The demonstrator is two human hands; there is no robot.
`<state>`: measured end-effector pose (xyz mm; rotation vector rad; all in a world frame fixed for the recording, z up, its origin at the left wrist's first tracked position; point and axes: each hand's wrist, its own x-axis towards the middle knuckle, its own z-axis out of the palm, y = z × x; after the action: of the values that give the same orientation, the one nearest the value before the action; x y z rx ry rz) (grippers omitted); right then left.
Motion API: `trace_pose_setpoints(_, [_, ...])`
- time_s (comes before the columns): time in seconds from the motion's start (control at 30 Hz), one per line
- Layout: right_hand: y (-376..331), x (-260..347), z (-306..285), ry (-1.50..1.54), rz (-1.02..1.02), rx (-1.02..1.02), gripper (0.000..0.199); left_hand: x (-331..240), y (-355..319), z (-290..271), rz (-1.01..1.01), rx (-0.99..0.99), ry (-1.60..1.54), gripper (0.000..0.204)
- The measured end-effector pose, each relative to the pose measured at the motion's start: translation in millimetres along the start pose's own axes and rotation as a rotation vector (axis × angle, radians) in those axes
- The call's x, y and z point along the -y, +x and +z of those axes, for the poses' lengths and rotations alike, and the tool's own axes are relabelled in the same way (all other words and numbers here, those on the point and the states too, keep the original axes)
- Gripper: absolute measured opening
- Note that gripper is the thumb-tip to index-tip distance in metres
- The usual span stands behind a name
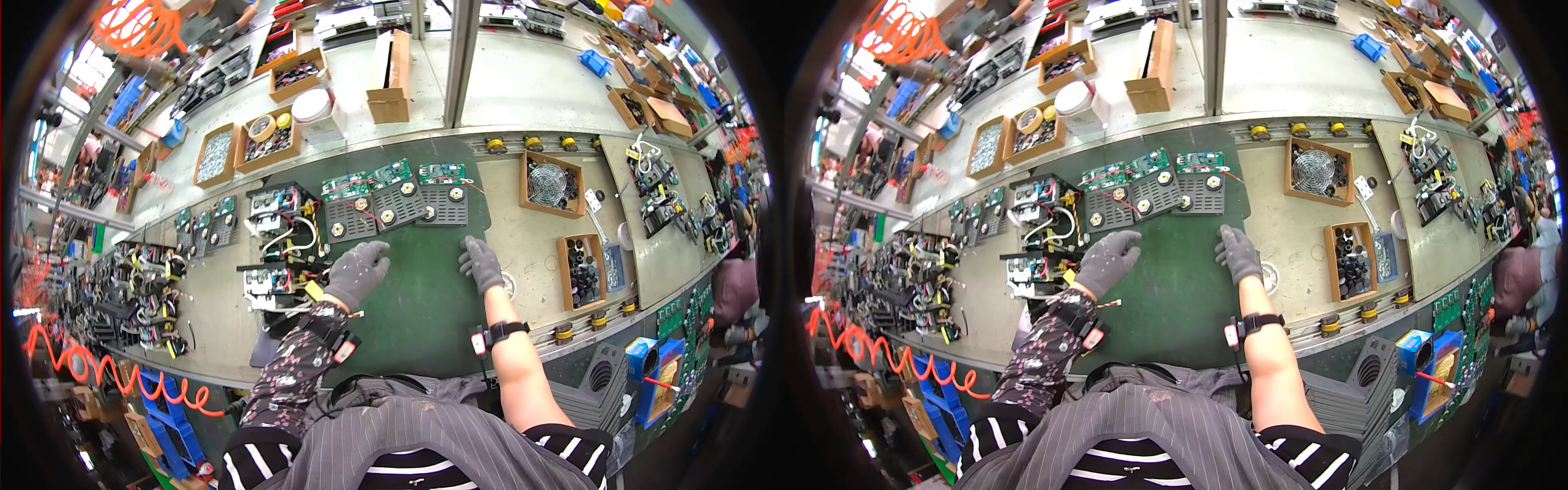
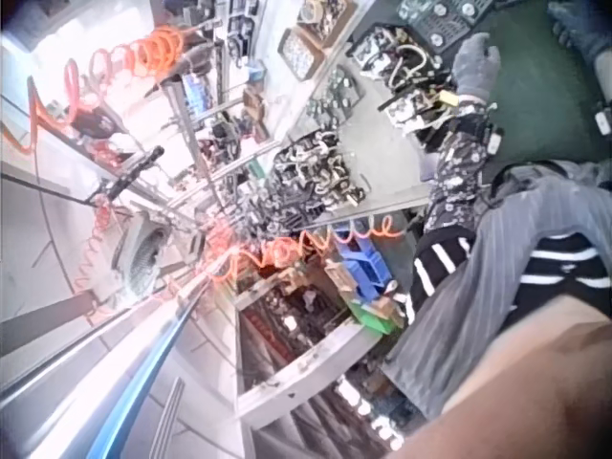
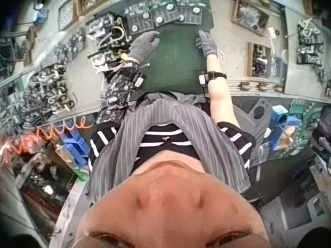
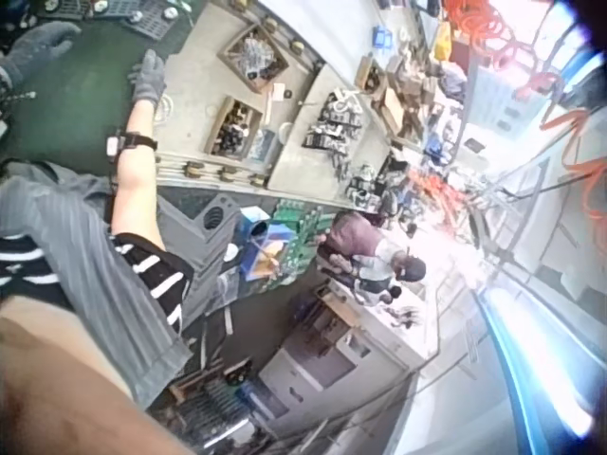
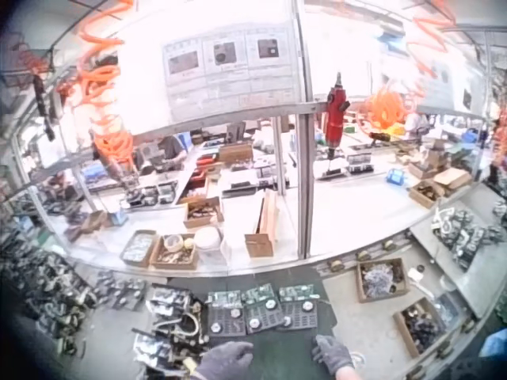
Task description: Assembling electronic components, wiring harnesses, and fans into a metal chassis using an electric screwdriver.
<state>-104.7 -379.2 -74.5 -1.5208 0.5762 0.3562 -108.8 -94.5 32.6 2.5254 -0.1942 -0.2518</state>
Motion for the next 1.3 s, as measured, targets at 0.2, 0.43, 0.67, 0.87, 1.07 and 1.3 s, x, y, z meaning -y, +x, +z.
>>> trace_pose_setpoints(0.2, [-45.1, -20.8, 8.3, -0.13, -0.081, -0.034, 0.029, 13.9, -96.3, -49.7, -0.021, 0.021, -0.028, 0.029])
trace_pose_setpoints(0.43, [-44.0, -39.8, 20.8, -1.304, -0.665, -0.223, 0.018, 41.5, -146.8, -56.9, -0.211, 0.136, -0.365, 0.03])
trace_pose_setpoints(0.67, [-89.8, -61.5, 39.2, -0.637, -0.309, -0.367, 0.026, 83.8, -164.1, -71.7, -0.013, 0.113, -0.525, 0.028])
trace_pose_setpoints(0.87, [-180.4, -72.7, 28.5, -0.787, -0.286, -0.199, 0.031, 126.9, -181.8, -111.8, -0.076, 0.148, -0.727, 0.033])
trace_pose_setpoints(1.07, [-325.0, -79.2, -34.6, -0.86, -0.465, -0.792, 0.026, 135.1, -193.5, -122.7, -0.019, 0.232, -0.779, 0.031])
trace_pose_setpoints(1.3, [-383.3, -89.4, -134.0, -1.043, -0.183, -1.042, 0.024, 129.7, -207.8, -130.7, 0.047, 0.214, -0.881, 0.031])
